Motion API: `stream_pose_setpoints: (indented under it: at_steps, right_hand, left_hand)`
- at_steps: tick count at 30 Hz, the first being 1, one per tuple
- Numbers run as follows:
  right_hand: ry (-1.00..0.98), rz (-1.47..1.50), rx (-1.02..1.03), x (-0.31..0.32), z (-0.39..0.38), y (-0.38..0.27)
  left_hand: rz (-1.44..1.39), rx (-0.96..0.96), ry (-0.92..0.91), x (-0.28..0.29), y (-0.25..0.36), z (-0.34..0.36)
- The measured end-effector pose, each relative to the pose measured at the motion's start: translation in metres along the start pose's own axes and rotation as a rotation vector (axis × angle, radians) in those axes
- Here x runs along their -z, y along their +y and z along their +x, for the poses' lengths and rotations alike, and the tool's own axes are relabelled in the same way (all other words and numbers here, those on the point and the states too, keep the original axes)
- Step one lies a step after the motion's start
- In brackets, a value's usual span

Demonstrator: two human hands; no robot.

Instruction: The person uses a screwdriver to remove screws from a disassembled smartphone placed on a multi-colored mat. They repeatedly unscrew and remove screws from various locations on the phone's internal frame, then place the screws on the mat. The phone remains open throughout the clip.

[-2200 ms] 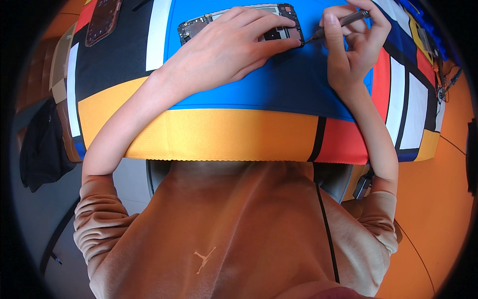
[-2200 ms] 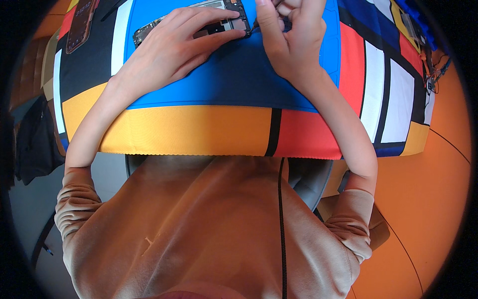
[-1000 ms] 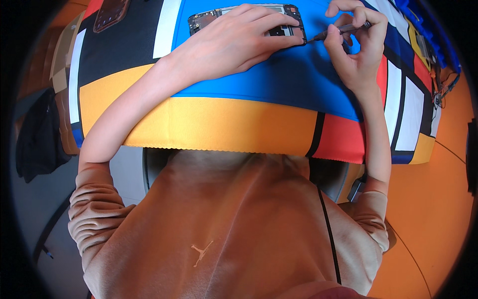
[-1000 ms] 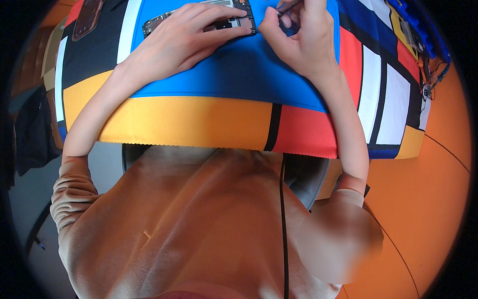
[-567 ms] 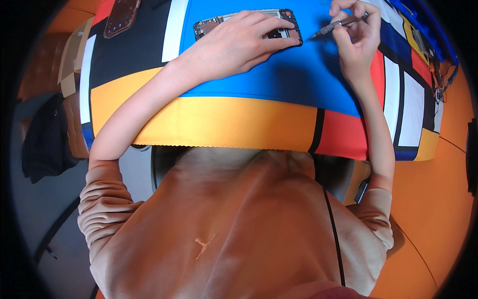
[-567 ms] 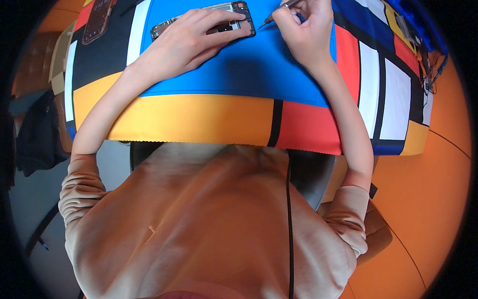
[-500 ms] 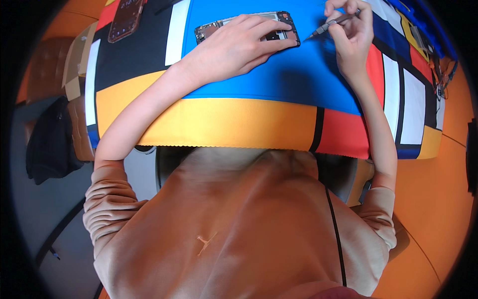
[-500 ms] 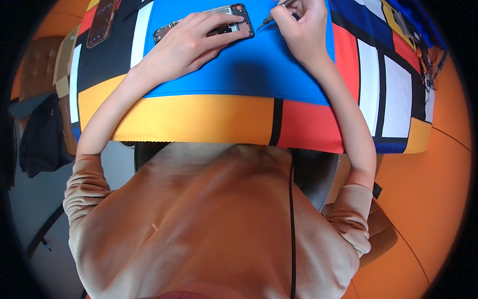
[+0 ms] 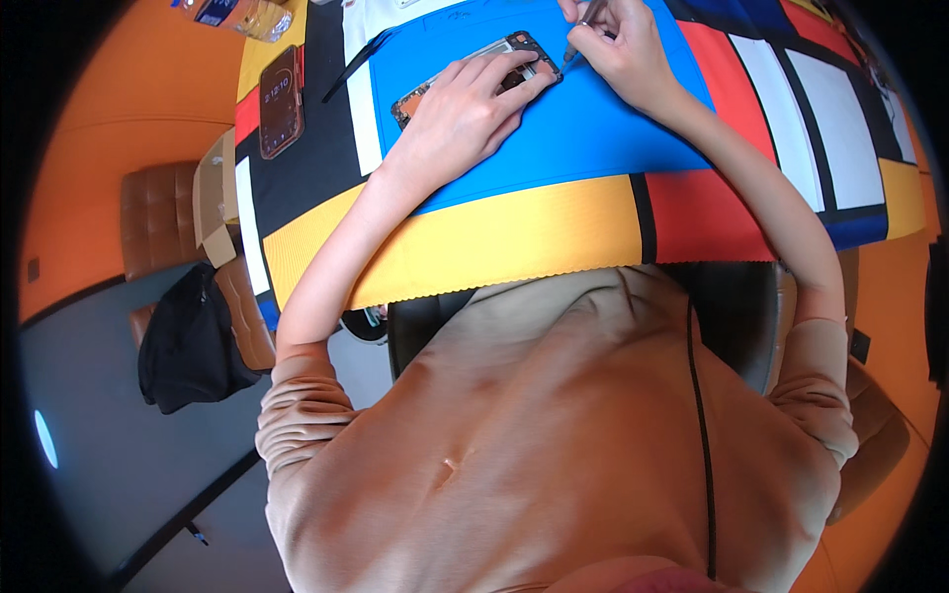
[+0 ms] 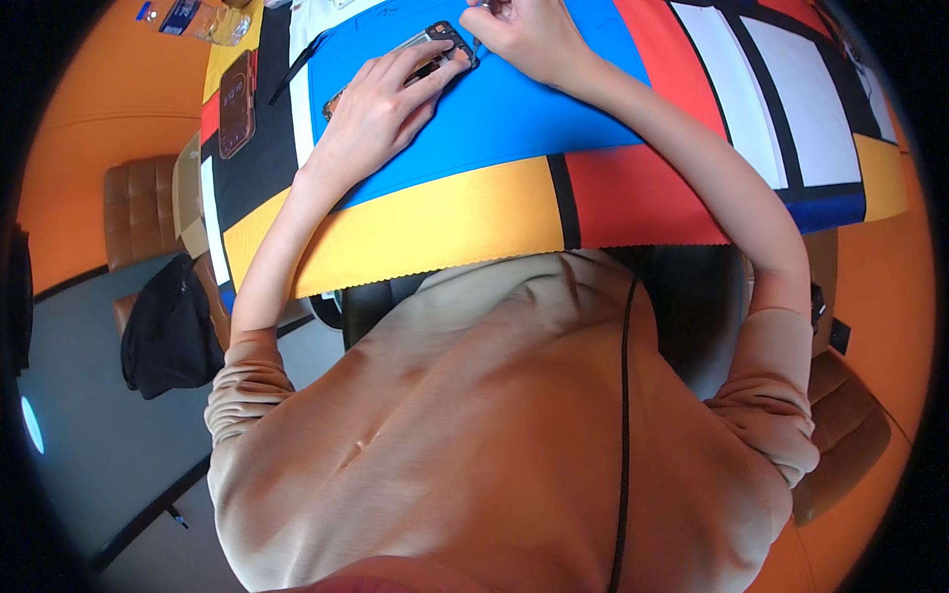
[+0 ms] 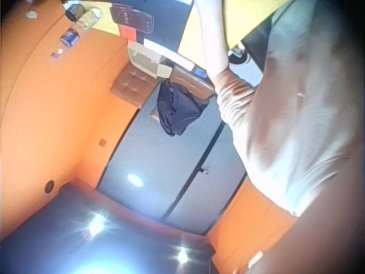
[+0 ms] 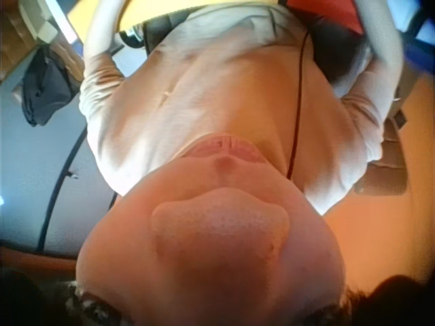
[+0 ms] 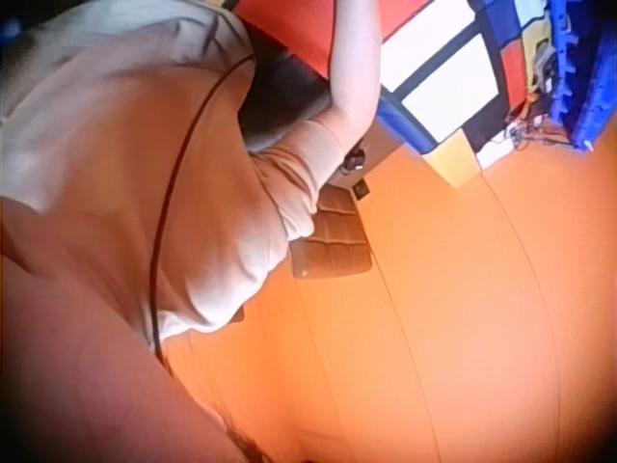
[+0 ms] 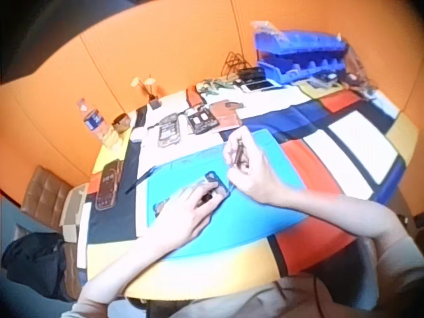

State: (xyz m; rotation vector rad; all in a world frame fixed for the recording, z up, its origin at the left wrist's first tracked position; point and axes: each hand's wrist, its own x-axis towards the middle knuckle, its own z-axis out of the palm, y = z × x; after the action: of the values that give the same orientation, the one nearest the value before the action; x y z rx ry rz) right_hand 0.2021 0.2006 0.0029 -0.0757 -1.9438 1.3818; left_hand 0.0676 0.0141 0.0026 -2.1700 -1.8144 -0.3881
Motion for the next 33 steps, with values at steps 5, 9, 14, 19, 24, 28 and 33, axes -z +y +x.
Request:
stream_pose_setpoints:
  at_steps: [5,9,14,19,24,28,33]
  right_hand:
    - [0.053,0.002,0.021,-0.003,0.001,0.003]
    - [0.045,0.019,0.006,-0.003,0.003,0.007]
    - [0.042,0.005,0.019,-0.003,0.002,0.008]
    - [0.045,0.026,0.021,-0.005,0.003,0.010]
    - [0.075,0.030,0.033,-0.001,0.004,0.013]
    - [0.093,0.116,-0.058,0.000,0.007,0.017]
    - [0.209,0.238,-0.134,0.001,0.013,0.026]
  left_hand:
    - [0.004,0.001,-0.018,0.001,0.001,0.001]
    - [-0.014,0.018,-0.028,0.001,0.002,0.000]
    - [-0.019,0.025,-0.031,0.001,0.002,0.000]
    - [-0.006,0.004,-0.019,0.001,0.001,0.000]
    - [-0.028,0.001,0.014,0.000,0.002,0.000]
    - [-0.109,0.033,0.042,0.005,0.003,0.007]
    - [-0.056,0.002,-0.113,0.021,-0.009,0.037]
